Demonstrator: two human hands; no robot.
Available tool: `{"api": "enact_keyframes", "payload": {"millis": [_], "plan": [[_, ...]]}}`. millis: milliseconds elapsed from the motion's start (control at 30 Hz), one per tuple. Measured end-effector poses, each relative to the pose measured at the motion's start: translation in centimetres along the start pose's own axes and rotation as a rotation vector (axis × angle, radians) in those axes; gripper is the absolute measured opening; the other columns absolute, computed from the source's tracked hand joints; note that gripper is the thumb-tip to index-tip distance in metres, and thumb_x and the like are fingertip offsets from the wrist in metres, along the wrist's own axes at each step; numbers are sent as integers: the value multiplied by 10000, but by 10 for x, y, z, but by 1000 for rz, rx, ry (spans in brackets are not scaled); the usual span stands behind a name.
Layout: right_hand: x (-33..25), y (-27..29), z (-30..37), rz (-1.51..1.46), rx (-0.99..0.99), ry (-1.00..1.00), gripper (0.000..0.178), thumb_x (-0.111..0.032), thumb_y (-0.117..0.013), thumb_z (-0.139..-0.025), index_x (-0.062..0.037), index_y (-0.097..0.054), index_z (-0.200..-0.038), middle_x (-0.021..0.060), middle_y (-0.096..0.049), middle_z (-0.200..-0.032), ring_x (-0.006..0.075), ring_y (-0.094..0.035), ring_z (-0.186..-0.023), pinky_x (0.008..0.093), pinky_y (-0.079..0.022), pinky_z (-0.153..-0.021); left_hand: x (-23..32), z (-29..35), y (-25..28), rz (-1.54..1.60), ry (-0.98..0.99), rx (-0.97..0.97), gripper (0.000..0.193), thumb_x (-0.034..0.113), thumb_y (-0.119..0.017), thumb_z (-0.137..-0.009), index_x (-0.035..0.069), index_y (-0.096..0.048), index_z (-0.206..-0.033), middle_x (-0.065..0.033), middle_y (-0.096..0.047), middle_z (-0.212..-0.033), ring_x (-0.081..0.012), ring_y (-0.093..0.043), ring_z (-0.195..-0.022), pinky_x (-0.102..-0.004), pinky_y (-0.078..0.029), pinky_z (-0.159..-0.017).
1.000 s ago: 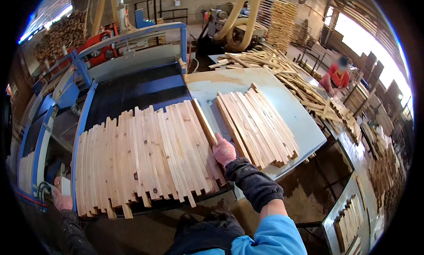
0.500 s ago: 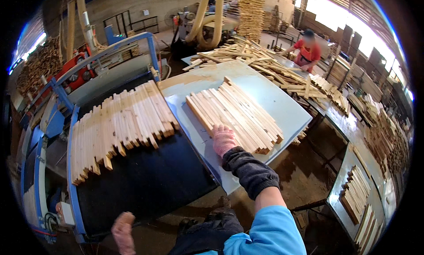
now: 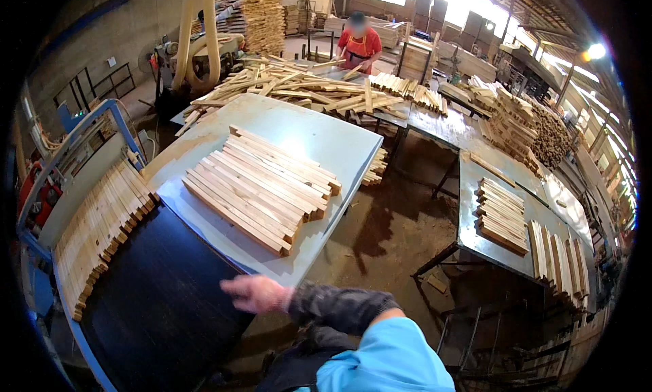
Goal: The person repeatedly picks up stacks of light-colored wooden planks from a metal table and places them onto a conveyor belt. The person also arranges individual planks on the table to form neat stacks before moving them. The task involves continuous handling and stacking of the wooden pieces in a workshop environment.
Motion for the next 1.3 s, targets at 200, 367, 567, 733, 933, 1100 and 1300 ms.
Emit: {"api": "enact_keyframes", "payload": {"millis": [200,367,567,733,933,1100,1300], "plan": [[35,-28,127,-203,-312,-416,598,-318,-695,-1000,-39,-593,-1519,208,-691,-1419,349,-663,-1309,403,-507,-1139,-62,-46,-28,-212,-48,-15,426,406,-666,-1060,44,-749,-1270,-109,-742,-1198,-259,-685,-1082,-431,-541,-987],[162,-36,234,76,-168,-919,640,-406,-696,-973,-65,-611,-1508,228,-712,-1368,378,-688,-1247,420,-536,-1081,-59,-103,-31,-468,-228,20,411,398,-650,-1060,61,-755,-1271,-96,-734,-1240,-263,-668,-1129,-440,-539,-999],[262,-53,373,632,-548,-646,211,-200,-685,-917,-122,-757,-1098,134,-714,-1157,368,-719,-1081,451,-614,-902,14,-172,-32,-1614,-267,-402,333,369,-619,-1045,194,-762,-1291,-35,-692,-1432,-280,-589,-1386,-455,-522,-1083],[248,17,337,132,107,-948,429,-286,-641,-984,-64,-704,-1346,197,-736,-1186,387,-702,-1123,425,-575,-991,51,-157,-51,-2020,-634,-601,264,284,-731,-987,191,-764,-1232,-76,-722,-1327,-279,-646,-1258,-449,-552,-984],[156,220,176,661,725,-316,613,-199,-730,-901,-80,-589,-1486,175,-715,-1283,394,-681,-1174,464,-557,-1009,10,-125,-86,-655,-127,-214,341,266,-723,-974,92,-747,-1267,-149,-746,-1213,-313,-702,-1050,-458,-590,-837],[166,302,76,1091,198,-315,713,-254,-729,-933,-148,-469,-1589,130,-522,-1580,337,-434,-1513,488,-312,-1264,3,-93,-134,-1094,-138,-470,403,217,-738,-935,18,-740,-1286,-175,-761,-1191,-292,-714,-945,-435,-602,-820],[193,336,40,943,22,-36,795,-268,-821,-856,-150,-491,-1569,101,-540,-1529,328,-475,-1463,501,-354,-1234,134,-35,-176,-732,-290,84,390,279,-522,-1087,118,-710,-1387,-209,-752,-1240,-384,-722,-1112,-462,-575,-941]]}}
Point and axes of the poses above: each hand's wrist, its own z-axis away from the middle knuckle, its own y-axis out of the back of the hand, x = y × z, the point moved 4 cm from there along -z, towards the middle knuckle
